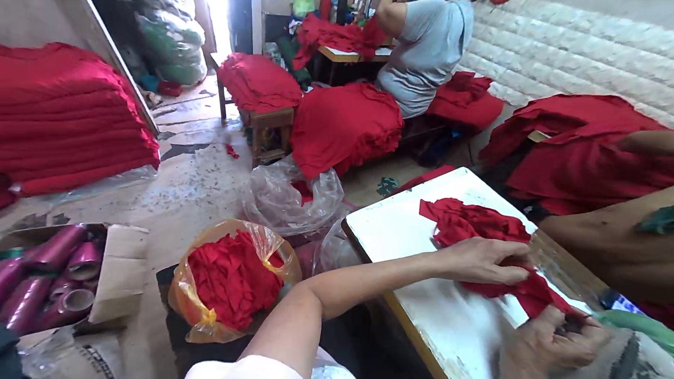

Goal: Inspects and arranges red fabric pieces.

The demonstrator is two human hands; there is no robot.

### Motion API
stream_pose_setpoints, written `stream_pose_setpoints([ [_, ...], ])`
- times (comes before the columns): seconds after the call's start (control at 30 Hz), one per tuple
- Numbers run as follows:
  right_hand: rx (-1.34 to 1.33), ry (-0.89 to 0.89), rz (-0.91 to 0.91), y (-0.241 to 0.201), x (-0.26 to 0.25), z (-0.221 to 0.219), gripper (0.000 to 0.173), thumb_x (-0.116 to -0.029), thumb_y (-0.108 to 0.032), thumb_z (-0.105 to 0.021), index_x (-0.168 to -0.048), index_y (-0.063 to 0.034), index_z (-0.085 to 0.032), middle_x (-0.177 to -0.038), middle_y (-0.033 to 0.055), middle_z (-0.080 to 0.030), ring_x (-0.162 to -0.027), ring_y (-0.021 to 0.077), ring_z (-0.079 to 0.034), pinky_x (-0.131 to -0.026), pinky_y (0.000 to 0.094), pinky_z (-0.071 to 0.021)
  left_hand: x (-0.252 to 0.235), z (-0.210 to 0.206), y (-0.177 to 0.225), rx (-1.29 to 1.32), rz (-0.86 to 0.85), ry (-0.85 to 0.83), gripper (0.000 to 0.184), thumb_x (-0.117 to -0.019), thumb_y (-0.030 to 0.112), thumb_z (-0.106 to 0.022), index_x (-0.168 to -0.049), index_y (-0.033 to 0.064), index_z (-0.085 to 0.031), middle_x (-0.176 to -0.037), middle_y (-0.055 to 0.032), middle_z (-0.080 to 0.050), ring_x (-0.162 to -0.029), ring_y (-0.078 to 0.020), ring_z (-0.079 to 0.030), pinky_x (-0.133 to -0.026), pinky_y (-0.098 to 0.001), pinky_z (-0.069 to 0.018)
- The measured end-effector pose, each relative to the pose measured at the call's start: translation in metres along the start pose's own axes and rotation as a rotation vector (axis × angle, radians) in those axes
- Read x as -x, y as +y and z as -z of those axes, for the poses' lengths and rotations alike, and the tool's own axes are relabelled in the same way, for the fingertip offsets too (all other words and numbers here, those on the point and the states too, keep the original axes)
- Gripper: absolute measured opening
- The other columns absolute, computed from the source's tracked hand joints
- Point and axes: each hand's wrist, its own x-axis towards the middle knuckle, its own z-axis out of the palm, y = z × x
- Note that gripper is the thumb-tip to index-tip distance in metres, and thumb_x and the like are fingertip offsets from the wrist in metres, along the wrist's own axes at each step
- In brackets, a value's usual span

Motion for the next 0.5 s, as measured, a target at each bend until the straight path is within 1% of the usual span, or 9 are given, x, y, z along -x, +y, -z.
stream_pose_setpoints([
  [0.1, -0.055, -0.020, 0.011, -0.001, 0.001, 0.000, 0.035, -0.1023, -0.004, -0.050, -0.120, 0.0259, -0.049, -0.107, 0.0307, -0.061, -0.102, 0.0122, -0.060, -0.093, 0.0190, -0.0466, 0.009, 0.012, 0.035, 0.351, -0.033, -0.020, 0.015, -0.0953, -0.007, -0.056, -0.107, -0.0140, -0.063, -0.089, -0.0162, -0.065, -0.076, -0.0142, -0.061, -0.073, -0.0284, -0.0522],
  [0.13, -0.062, -0.034, 0.014, -0.003, 0.001, 0.001, 0.035, -0.1022, -0.005, -0.050, -0.119, 0.0259, -0.049, -0.107, 0.0298, -0.061, -0.102, 0.0106, -0.059, -0.092, 0.0182, -0.0464, 0.014, 0.014, 0.041, 0.454, -0.025, -0.026, 0.014, -0.0956, -0.009, -0.054, -0.106, -0.0145, -0.061, -0.088, -0.0142, -0.063, -0.074, -0.0105, -0.059, -0.071, -0.0247, -0.0519],
  [0.17, -0.061, -0.058, 0.005, -0.005, 0.002, 0.001, 0.035, -0.1026, -0.005, -0.050, -0.119, 0.0256, -0.049, -0.106, 0.0291, -0.060, -0.101, 0.0096, -0.059, -0.092, 0.0178, -0.0462, 0.019, 0.017, 0.043, 0.496, -0.015, -0.017, 0.013, -0.0960, -0.008, -0.054, -0.106, -0.0142, -0.060, -0.088, -0.0126, -0.062, -0.073, -0.0086, -0.058, -0.070, -0.0231, -0.0516],
  [0.2, -0.041, -0.095, -0.022, -0.007, 0.003, 0.001, 0.034, -0.1029, -0.006, -0.051, -0.118, 0.0243, -0.051, -0.106, 0.0286, -0.061, -0.100, 0.0099, -0.059, -0.091, 0.0185, -0.0464, 0.026, 0.020, 0.042, 0.446, 0.006, 0.004, 0.013, -0.0964, -0.006, -0.055, -0.105, -0.0133, -0.061, -0.089, -0.0124, -0.062, -0.075, -0.0089, -0.059, -0.072, -0.0233, -0.0510],
  [0.23, -0.004, -0.153, -0.059, -0.008, 0.004, 0.002, 0.035, -0.1032, -0.008, -0.051, -0.120, 0.0225, -0.052, -0.108, 0.0291, -0.061, -0.099, 0.0127, -0.059, -0.091, 0.0216, -0.0469, 0.035, 0.024, 0.038, 0.319, 0.052, 0.025, 0.014, -0.0965, -0.003, -0.057, -0.106, -0.0122, -0.063, -0.092, -0.0147, -0.064, -0.081, -0.0130, -0.060, -0.075, -0.0272, -0.0506],
  [0.3, 0.043, -0.264, -0.105, -0.008, 0.004, 0.003, 0.038, -0.1022, -0.010, -0.054, -0.124, 0.0216, -0.053, -0.111, 0.0336, -0.062, -0.100, 0.0230, -0.061, -0.093, 0.0316, -0.0488, 0.052, 0.029, 0.026, 0.024, 0.192, 0.036, 0.021, -0.0975, 0.003, -0.058, -0.110, -0.0113, -0.066, -0.102, -0.0226, -0.069, -0.099, -0.0280, -0.066, -0.089, -0.0431, -0.0511],
  [0.33, 0.034, -0.292, -0.113, -0.004, 0.004, 0.002, 0.041, -0.1012, -0.011, -0.058, -0.126, 0.0207, -0.051, -0.110, 0.0321, -0.061, -0.097, 0.0223, -0.060, -0.090, 0.0315, -0.0491, 0.061, 0.028, 0.018, -0.087, 0.255, 0.044, 0.022, -0.0985, 0.004, -0.055, -0.111, -0.0107, -0.067, -0.104, -0.0243, -0.069, -0.103, -0.0328, -0.066, -0.093, -0.0484, -0.0498],
  [0.4, 0.001, -0.289, -0.129, -0.002, 0.005, 0.001, 0.049, -0.0987, -0.016, -0.065, -0.129, 0.0186, -0.047, -0.107, 0.0253, -0.059, -0.092, 0.0148, -0.057, -0.086, 0.0264, -0.0490, 0.077, 0.028, 0.009, -0.204, 0.363, 0.046, 0.026, -0.1028, 0.006, -0.049, -0.114, -0.0067, -0.069, -0.108, -0.0246, -0.066, -0.110, -0.0368, -0.063, -0.097, -0.0553, -0.0462],
  [0.5, 0.022, -0.207, -0.068, -0.012, 0.007, 0.004, 0.047, -0.1016, -0.018, -0.061, -0.128, 0.0182, -0.048, -0.106, 0.0244, -0.059, -0.091, 0.0118, -0.057, -0.084, 0.0222, -0.0478, 0.093, 0.030, 0.003, -0.223, 0.410, 0.075, 0.029, -0.1036, 0.004, -0.047, -0.119, -0.0022, -0.071, -0.111, -0.0240, -0.066, -0.111, -0.0365, -0.063, -0.096, -0.0559, -0.0463],
])
